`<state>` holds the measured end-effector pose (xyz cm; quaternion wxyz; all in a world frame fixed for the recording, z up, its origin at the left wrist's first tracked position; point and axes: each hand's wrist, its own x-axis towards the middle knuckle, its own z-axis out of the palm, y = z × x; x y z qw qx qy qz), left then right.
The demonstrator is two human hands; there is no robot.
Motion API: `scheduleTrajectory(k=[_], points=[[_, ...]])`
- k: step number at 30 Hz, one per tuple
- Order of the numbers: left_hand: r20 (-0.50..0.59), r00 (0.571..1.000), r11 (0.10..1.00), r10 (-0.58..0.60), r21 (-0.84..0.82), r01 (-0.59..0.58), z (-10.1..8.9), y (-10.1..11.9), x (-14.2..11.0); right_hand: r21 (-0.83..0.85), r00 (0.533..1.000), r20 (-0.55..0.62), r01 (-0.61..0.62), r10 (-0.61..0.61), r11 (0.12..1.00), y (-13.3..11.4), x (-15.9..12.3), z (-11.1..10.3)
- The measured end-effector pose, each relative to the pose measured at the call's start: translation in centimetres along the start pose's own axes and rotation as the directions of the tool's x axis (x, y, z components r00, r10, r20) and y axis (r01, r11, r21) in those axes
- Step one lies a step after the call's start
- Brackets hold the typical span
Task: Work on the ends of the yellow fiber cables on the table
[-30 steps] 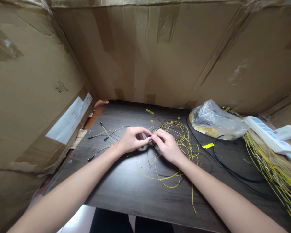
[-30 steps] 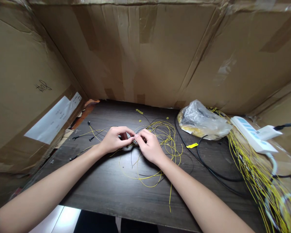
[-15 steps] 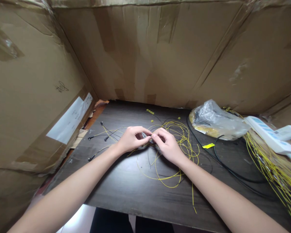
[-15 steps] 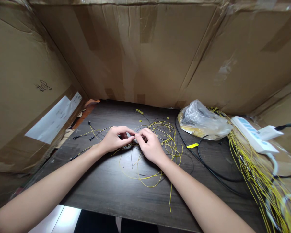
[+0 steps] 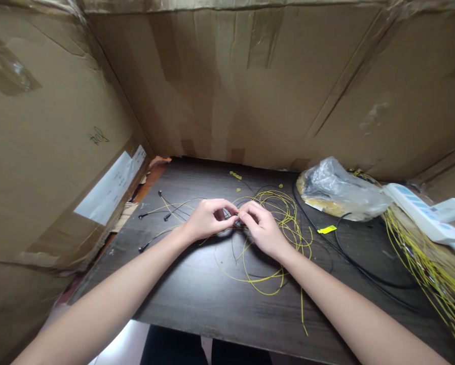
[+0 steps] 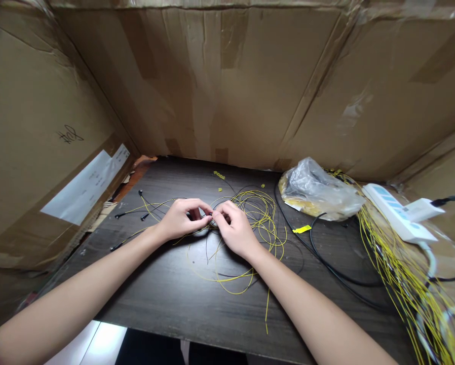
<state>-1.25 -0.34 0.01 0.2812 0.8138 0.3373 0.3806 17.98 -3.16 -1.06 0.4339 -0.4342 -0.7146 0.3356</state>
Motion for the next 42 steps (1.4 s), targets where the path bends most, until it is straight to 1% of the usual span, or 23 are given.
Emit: scheduleTrajectory(k=[2, 4, 8, 10, 14, 18, 23, 27, 30, 32, 34, 36, 37, 39, 40, 42], points=[[-0.003, 0.999, 0.999, 0.045, 0.027, -0.045, 0.0, 0.1, 0.0, -0.01, 1.0, 0.014, 0.009, -0.009, 1.0, 0.0, 0.0, 0.0], [-0.007, 0.998, 0.998, 0.055, 0.032, -0.054, 0.0, 0.1, 0.0, -0.024, 1.0, 0.018, 0.004, -0.003, 1.0, 0.0, 0.0, -0.1], [-0.007, 1.0, 1.0, -0.015, 0.003, 0.015, -0.1, 0.2, 0.0, -0.007, 1.0, -0.011, -0.024, 0.024, 1.0, 0.0, -0.1, -0.1], [0.006, 1.0, 1.0, -0.028, 0.0, 0.028, -0.2, 0.1, 0.0, 0.007, 1.0, -0.019, -0.022, 0.022, 1.0, -0.1, 0.0, -0.1], [0.03, 0.999, 0.998, 0.043, 0.045, -0.044, -0.3, 0.0, 0.0, -0.002, 1.0, -0.011, 0.012, -0.012, 1.0, 0.0, 0.0, 0.0], [0.031, 0.995, 0.992, 0.096, 0.08, -0.098, -0.3, 0.0, 0.0, -0.03, 1.0, 0.023, 0.009, -0.009, 1.0, 0.1, 0.1, -0.1], [-0.003, 0.998, 0.995, 0.066, 0.078, -0.066, -0.3, 0.1, 0.0, -0.037, 1.0, 0.006, -0.012, 0.012, 0.999, 0.0, 0.0, -0.2], [0.005, 0.999, 0.997, 0.051, 0.066, -0.051, -0.3, 0.0, 0.0, -0.047, 1.0, -0.002, -0.003, 0.003, 0.999, 0.0, 0.0, -0.1], [0.014, 0.999, 0.994, 0.045, 0.094, -0.046, -0.3, -0.2, 0.0, -0.08, 1.0, -0.021, 0.002, -0.004, 0.997, 0.0, 0.0, 0.1], [-0.014, 1.0, 0.991, 0.022, 0.131, -0.02, -0.4, -0.4, 0.1, -0.102, 0.999, -0.041, 0.019, -0.023, 0.995, -0.1, -0.1, 0.1], [-0.063, 0.998, 0.987, -0.006, 0.159, 0.016, -0.5, -0.7, 0.1, -0.138, 0.995, -0.052, 0.075, -0.083, 0.987, -0.2, -0.2, 0.2], [-0.102, 0.994, 0.985, -0.026, 0.169, 0.043, -0.5, -1.0, 0.1, -0.204, 0.98, -0.031, 0.186, -0.196, 0.961, -0.4, -0.5, 0.3], [-0.109, 0.994, 0.984, -0.031, 0.171, 0.049, -0.5, -1.2, 0.1, -0.248, 0.965, -0.005, 0.252, -0.261, 0.935, -0.6, -0.6, 0.3], [-0.1, 0.994, 0.983, -0.035, 0.177, 0.053, -0.4, -1.4, 0.1, -0.325, 0.924, 0.077, 0.377, -0.374, 0.867, -1.1, -1.0, 0.4], [-0.084, 0.996, 0.982, -0.036, 0.183, 0.051, -0.4, -1.4, 0.2, -0.342, 0.904, 0.13, 0.427, -0.408, 0.837, -1.4, -1.2, 0.5], [-0.051, 0.998, 0.98, -0.036, 0.195, 0.046, -0.4, -1.5, 0.2, -0.321, 0.866, 0.248, 0.496, -0.434, 0.807, -2.0, -1.7, 0.6]])
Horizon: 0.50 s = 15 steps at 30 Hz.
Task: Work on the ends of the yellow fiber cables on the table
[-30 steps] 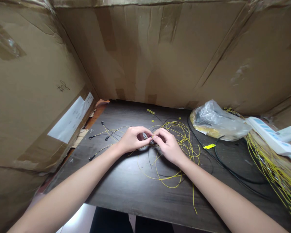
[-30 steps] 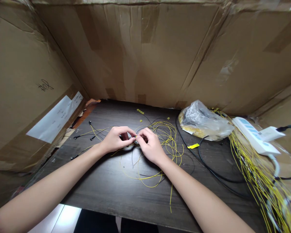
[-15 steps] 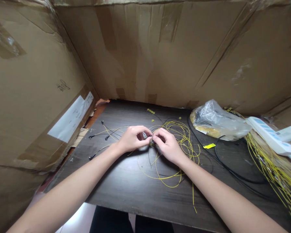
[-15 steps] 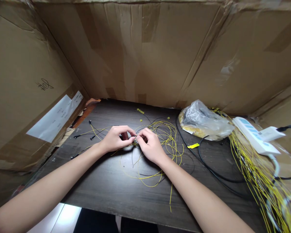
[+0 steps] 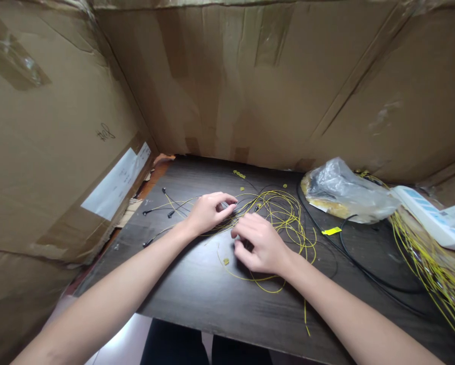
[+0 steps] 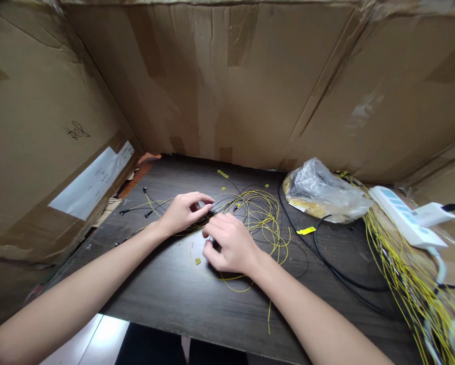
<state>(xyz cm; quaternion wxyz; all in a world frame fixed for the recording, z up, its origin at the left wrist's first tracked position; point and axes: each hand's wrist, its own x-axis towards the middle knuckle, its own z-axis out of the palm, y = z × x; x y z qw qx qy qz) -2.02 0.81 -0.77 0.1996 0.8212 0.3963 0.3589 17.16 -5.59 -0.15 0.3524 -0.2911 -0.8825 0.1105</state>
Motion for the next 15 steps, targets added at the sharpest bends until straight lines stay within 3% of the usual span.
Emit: scheduleTrajectory(k=[6, 15], points=[[0.035, 0.999, 0.999, 0.04, 0.001, -0.04, 0.0, 0.0, 0.0, 0.106, 0.964, 0.264, -0.002, -0.026, 0.994, -1.6, -0.4, 0.3], [0.058, 0.998, 1.0, 0.01, -0.024, -0.009, 0.0, 0.4, -0.1, 0.031, 0.969, 0.243, 0.028, -0.035, 0.999, -1.2, -0.6, 1.0]])
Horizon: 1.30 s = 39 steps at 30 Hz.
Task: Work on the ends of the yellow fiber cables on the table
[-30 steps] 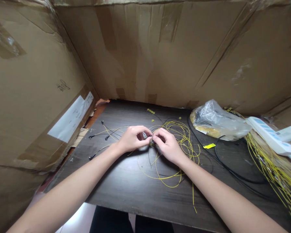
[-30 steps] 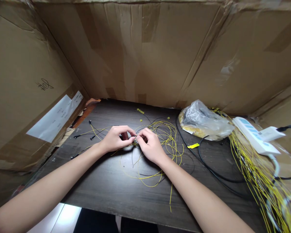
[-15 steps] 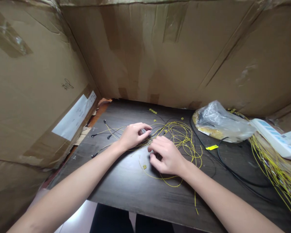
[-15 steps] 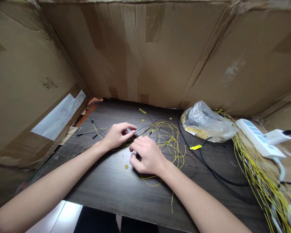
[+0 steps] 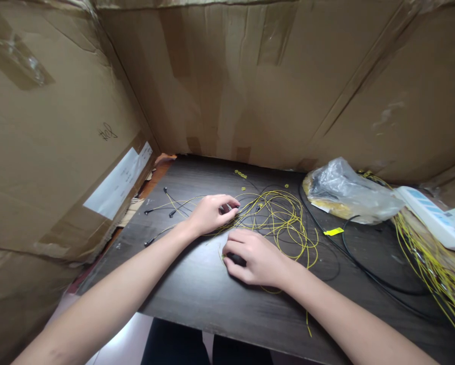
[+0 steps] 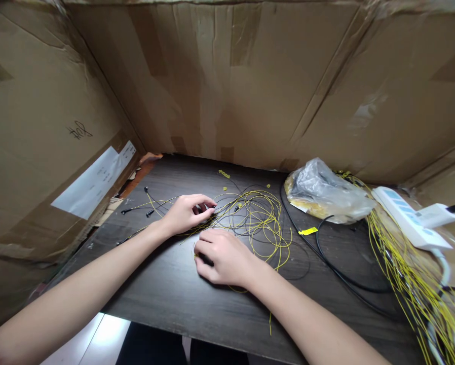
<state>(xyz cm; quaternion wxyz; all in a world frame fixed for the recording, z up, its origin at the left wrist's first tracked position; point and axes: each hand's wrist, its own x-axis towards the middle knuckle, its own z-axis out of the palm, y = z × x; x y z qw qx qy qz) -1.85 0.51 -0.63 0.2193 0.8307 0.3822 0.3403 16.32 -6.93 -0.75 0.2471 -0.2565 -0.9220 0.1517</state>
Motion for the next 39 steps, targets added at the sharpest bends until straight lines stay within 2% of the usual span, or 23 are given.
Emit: scheduleTrajectory(k=[4, 8, 14, 18, 21, 31, 39], points=[[-0.012, 1.0, 1.0, -0.027, -0.005, 0.027, 0.0, 0.2, 0.0, 0.023, 0.997, -0.069, 0.021, -0.02, 0.999, 0.2, 0.1, 0.2], [-0.007, 0.998, 0.998, -0.059, -0.008, 0.058, 0.1, 0.2, -0.1, 0.078, 0.98, -0.201, 0.024, -0.008, 0.997, 0.6, 0.2, 0.4], [0.006, 0.998, 0.997, -0.065, -0.038, 0.065, 0.0, 0.2, -0.1, 0.22, 0.933, -0.33, -0.068, 0.139, 0.973, 0.9, 0.5, 0.0], [-0.002, 0.999, 0.999, -0.043, -0.028, 0.043, -0.1, 0.2, 0.0, 0.343, 0.905, -0.339, -0.135, 0.257, 0.93, 0.8, 0.6, -0.5], [-0.014, 1.0, 1.0, -0.027, -0.012, 0.027, -0.2, 0.1, 0.0, 0.374, 0.896, -0.332, -0.161, 0.294, 0.913, 0.8, 0.7, -0.8], [-0.012, 0.999, 0.999, -0.036, -0.001, 0.036, -0.1, 0.2, 0.0, 0.273, 0.921, -0.287, -0.185, 0.263, 0.944, 1.2, 0.6, -0.8], [-0.012, 0.999, 0.999, -0.044, -0.008, 0.044, -0.1, 0.1, -0.1, 0.253, 0.929, -0.257, -0.203, 0.268, 0.946, 1.4, 0.6, -0.8]])
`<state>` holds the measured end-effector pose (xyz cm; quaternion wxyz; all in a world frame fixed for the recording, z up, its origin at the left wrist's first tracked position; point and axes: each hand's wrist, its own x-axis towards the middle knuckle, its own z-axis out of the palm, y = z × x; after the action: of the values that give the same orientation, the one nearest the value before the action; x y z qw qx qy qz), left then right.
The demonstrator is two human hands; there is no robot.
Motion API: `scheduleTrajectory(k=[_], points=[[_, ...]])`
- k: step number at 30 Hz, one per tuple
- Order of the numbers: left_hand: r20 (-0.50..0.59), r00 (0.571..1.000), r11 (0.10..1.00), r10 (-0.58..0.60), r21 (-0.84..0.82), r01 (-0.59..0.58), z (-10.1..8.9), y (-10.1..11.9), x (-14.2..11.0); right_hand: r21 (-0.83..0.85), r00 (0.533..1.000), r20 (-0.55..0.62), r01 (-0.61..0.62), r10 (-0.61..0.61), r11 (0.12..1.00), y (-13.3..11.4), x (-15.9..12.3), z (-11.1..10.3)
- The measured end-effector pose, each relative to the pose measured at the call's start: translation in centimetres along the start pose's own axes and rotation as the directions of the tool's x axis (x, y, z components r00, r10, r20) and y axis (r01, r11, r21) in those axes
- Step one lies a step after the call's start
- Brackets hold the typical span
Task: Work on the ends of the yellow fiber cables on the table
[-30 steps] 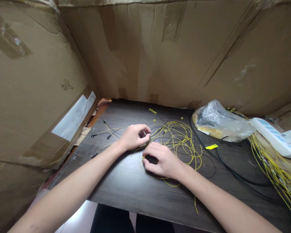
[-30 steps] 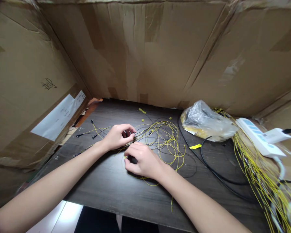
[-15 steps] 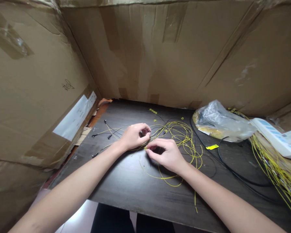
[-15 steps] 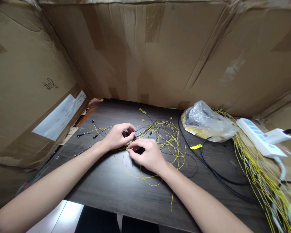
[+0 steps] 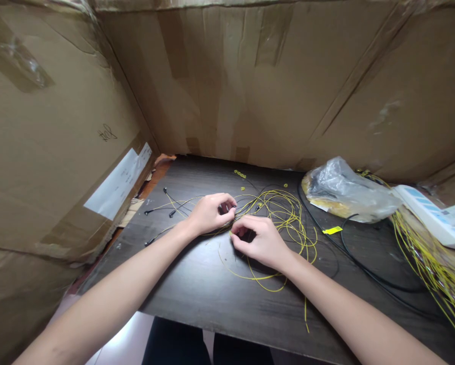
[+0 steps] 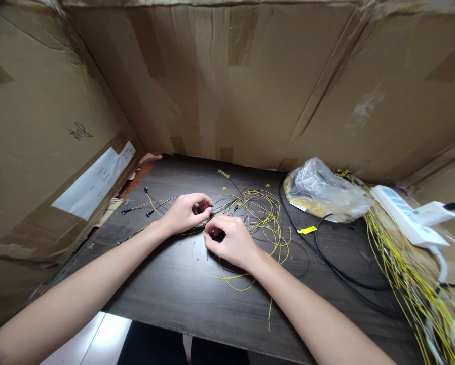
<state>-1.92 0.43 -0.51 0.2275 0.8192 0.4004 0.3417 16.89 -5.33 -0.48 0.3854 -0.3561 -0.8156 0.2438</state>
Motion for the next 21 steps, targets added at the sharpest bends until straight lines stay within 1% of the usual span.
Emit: scheduleTrajectory(k=[4, 8, 11, 13, 16, 19, 21], points=[[-0.003, 1.0, 1.0, 0.022, 0.004, -0.022, -0.1, 0.0, 0.0, 0.001, 1.0, -0.014, 0.017, -0.017, 1.0, 0.4, 0.0, 0.2], [0.003, 0.999, 0.999, 0.043, 0.006, -0.043, 0.0, -0.2, 0.1, -0.025, 0.998, -0.018, 0.066, -0.066, 0.998, 0.8, 0.0, 0.3], [-0.002, 0.999, 0.999, 0.04, -0.005, -0.04, 0.0, -0.3, 0.1, -0.062, 0.995, -0.077, 0.062, -0.066, 0.996, 0.9, 0.1, 0.2], [-0.008, 0.999, 0.999, 0.035, -0.007, -0.035, 0.0, -0.2, 0.1, -0.061, 0.989, -0.149, 0.008, -0.017, 0.998, 0.9, 0.2, 0.0], [-0.026, 0.999, 0.999, 0.044, -0.008, -0.044, 0.0, 0.1, 0.0, 0.011, 0.962, -0.244, -0.123, 0.122, 0.992, 1.1, 0.3, -0.2], [-0.038, 0.997, 0.997, 0.074, -0.014, -0.075, 0.0, 0.3, 0.0, 0.135, 0.933, -0.261, -0.218, 0.246, 0.967, 1.4, 0.5, -0.2], [-0.03, 0.995, 0.995, 0.097, -0.018, -0.097, 0.0, 0.4, -0.1, 0.184, 0.924, -0.256, -0.241, 0.283, 0.953, 1.5, 0.5, -0.2]])
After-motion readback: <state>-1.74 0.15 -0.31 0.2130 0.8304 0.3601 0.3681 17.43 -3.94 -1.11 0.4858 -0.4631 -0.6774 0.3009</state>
